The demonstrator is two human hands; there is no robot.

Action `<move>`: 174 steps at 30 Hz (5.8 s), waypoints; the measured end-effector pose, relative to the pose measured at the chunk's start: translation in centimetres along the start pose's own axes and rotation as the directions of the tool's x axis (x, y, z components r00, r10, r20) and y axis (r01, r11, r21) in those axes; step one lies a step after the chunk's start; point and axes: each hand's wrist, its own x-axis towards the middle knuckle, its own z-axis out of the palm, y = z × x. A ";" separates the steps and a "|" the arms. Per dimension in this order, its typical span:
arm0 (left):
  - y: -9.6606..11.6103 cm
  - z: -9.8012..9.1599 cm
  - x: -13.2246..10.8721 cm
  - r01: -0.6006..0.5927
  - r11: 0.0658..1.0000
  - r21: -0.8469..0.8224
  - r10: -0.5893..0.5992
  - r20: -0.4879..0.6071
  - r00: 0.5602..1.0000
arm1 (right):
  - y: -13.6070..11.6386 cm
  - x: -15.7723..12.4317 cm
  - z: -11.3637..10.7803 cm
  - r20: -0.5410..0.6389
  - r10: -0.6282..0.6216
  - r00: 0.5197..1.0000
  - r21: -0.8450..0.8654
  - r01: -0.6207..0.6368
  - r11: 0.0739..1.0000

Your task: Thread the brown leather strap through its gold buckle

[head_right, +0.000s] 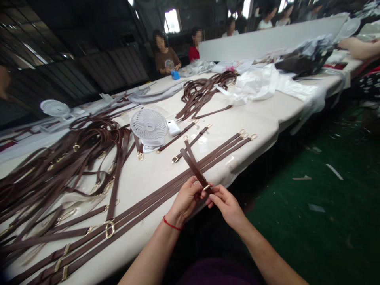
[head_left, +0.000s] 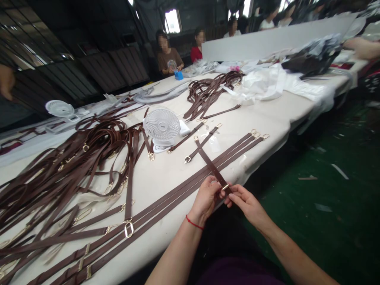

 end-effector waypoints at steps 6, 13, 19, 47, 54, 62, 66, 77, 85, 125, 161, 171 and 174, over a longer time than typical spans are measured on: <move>-0.4 0.0 0.0 -0.045 0.998 0.044 0.044 0.009 0.999 | 2.1 -1.1 -2.1 -0.062 0.102 0.993 -0.067 -0.107 0.992; -1.4 0.5 0.2 0.064 0.998 -0.005 -0.064 0.054 0.996 | 0.8 -0.8 -0.4 -0.121 0.055 0.991 0.086 -0.045 0.995; -0.7 -0.4 0.4 0.139 0.980 -0.144 -0.124 0.113 0.986 | -0.3 -0.7 -0.4 -0.091 0.011 0.996 -0.037 -0.015 0.999; -0.9 1.5 0.6 -0.165 0.944 0.286 0.186 -0.047 0.981 | -7.6 2.2 1.0 -0.013 -0.376 0.927 -0.683 0.266 0.680; -1.1 0.9 0.9 -0.146 0.950 0.276 0.170 -0.062 0.984 | -5.3 1.6 -0.5 -0.099 -0.314 0.944 -0.407 0.250 0.879; -1.2 1.0 0.9 -0.173 0.918 0.357 0.215 -0.081 0.973 | -4.7 0.9 -0.6 -0.105 -0.334 0.937 -0.311 0.288 0.906; -1.3 1.1 0.9 -0.194 0.903 0.383 0.252 -0.109 0.961 | -5.0 0.6 -0.8 -0.074 -0.348 0.934 -0.349 0.303 0.887; -2.1 1.9 0.2 -0.302 0.847 0.438 0.379 -0.098 0.920 | -3.4 -0.5 -0.9 -0.126 -0.356 0.926 -0.261 0.315 0.912; -2.6 2.1 0.0 -0.335 0.803 0.492 0.430 -0.089 0.899 | -2.3 -1.1 -1.3 -0.196 -0.366 0.910 -0.201 0.328 0.923; -3.6 1.9 -0.6 -0.346 0.820 0.456 0.356 0.067 0.932 | -3.7 0.6 -0.7 -0.123 -0.249 0.961 -0.311 0.201 0.929; -2.0 0.9 -0.1 -0.194 0.981 -0.021 0.194 -0.025 0.981 | -3.0 0.2 -1.4 -0.155 -0.197 0.968 -0.582 0.072 0.810; -3.1 0.5 -0.7 -0.305 0.856 0.417 0.341 -0.014 0.940 | -1.8 1.5 1.3 -0.133 -0.371 0.919 -0.692 0.182 0.699; -3.0 0.2 -0.7 -0.279 0.861 0.426 0.318 -0.021 0.948 | -2.2 1.9 1.1 -0.103 -0.356 0.929 -0.726 0.174 0.665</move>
